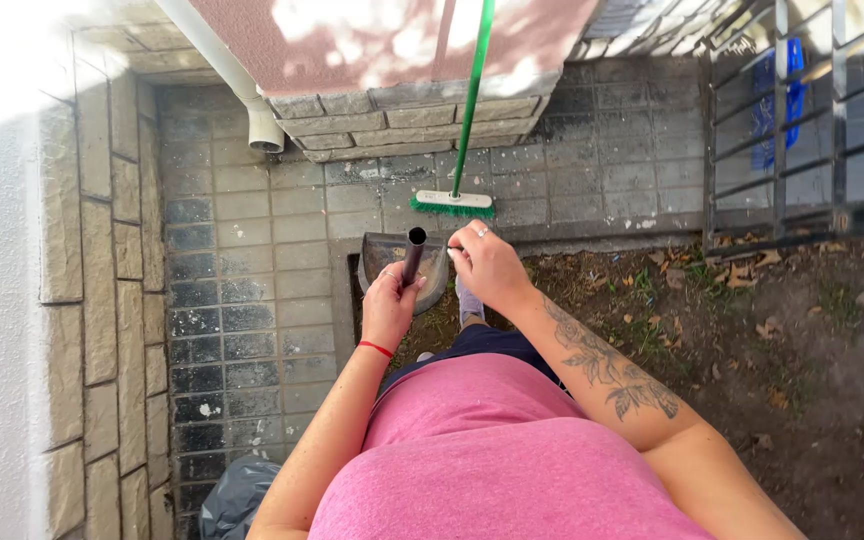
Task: The person sweeps dry leaves from a small garden bed into a dustpan using a broom, then transfers the collected leaves into a black trash bag. The person repeats the sweeping and collection process multiple times.
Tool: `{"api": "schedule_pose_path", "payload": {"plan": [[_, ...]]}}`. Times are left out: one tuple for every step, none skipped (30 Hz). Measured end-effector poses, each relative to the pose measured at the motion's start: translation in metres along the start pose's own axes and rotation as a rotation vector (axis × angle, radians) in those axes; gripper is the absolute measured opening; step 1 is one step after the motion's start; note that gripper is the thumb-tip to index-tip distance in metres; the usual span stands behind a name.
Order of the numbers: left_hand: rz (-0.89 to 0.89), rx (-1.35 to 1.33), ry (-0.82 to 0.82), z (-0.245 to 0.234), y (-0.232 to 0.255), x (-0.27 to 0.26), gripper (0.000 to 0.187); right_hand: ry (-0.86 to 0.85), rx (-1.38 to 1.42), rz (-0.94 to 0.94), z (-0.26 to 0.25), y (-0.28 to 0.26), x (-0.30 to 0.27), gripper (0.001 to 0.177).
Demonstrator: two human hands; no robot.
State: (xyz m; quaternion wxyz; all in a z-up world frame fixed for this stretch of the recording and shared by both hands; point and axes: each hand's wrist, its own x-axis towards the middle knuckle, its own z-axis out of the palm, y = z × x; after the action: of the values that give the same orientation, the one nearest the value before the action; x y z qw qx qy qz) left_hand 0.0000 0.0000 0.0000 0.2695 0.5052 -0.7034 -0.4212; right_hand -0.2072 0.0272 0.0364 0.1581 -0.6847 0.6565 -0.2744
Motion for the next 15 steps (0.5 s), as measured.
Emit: {"api": "schedule_pose_path", "payload": {"plan": [[0.002,-0.003,0.014,0.001,0.001,0.007,0.012,-0.001,-0.004,-0.014,-0.001,0.012,0.013,0.011],[-0.016,0.019,0.015,0.003,0.003,0.015,0.013,-0.006,-0.001,0.016,-0.002,0.024,0.027,0.008],[-0.035,0.042,0.016,0.006,0.006,0.022,0.014,-0.010,0.003,0.045,-0.005,0.037,0.041,0.005],[-0.035,0.039,0.030,0.008,0.011,0.037,0.014,-0.012,0.000,0.032,-0.012,0.051,0.063,0.005],[-0.051,0.017,0.033,0.011,0.015,0.044,0.012,-0.014,-0.020,0.029,-0.017,0.063,0.079,0.007],[-0.066,-0.007,0.037,0.014,0.017,0.050,0.010,-0.016,-0.040,0.027,-0.021,0.074,0.094,0.009],[-0.075,-0.012,0.050,0.018,0.018,0.057,0.010,-0.027,-0.041,0.014,-0.020,0.091,0.110,0.009],[-0.097,-0.007,0.056,0.022,0.019,0.064,0.010,0.002,-0.007,0.064,-0.019,0.107,0.126,0.010],[-0.117,-0.001,0.064,0.027,0.020,0.072,0.010,0.034,0.026,0.112,-0.018,0.123,0.143,0.011],[-0.124,-0.007,0.079,0.030,0.025,0.081,0.010,0.024,0.024,0.098,-0.022,0.138,0.162,0.011],[-0.123,-0.017,0.096,0.032,0.029,0.086,0.009,0.059,-0.007,0.114,-0.023,0.150,0.177,0.010],[-0.122,-0.027,0.114,0.033,0.033,0.089,0.008,0.094,-0.037,0.129,-0.024,0.161,0.193,0.009],[-0.132,-0.028,0.127,0.035,0.031,0.094,0.008,0.083,-0.034,0.117,-0.031,0.162,0.207,0.009],[-0.147,-0.031,0.151,0.037,0.029,0.098,0.007,0.128,-0.076,0.127,-0.038,0.162,0.221,0.006],[-0.161,-0.034,0.173,0.040,0.027,0.100,0.007,0.174,-0.119,0.138,-0.045,0.162,0.233,0.003]]}}
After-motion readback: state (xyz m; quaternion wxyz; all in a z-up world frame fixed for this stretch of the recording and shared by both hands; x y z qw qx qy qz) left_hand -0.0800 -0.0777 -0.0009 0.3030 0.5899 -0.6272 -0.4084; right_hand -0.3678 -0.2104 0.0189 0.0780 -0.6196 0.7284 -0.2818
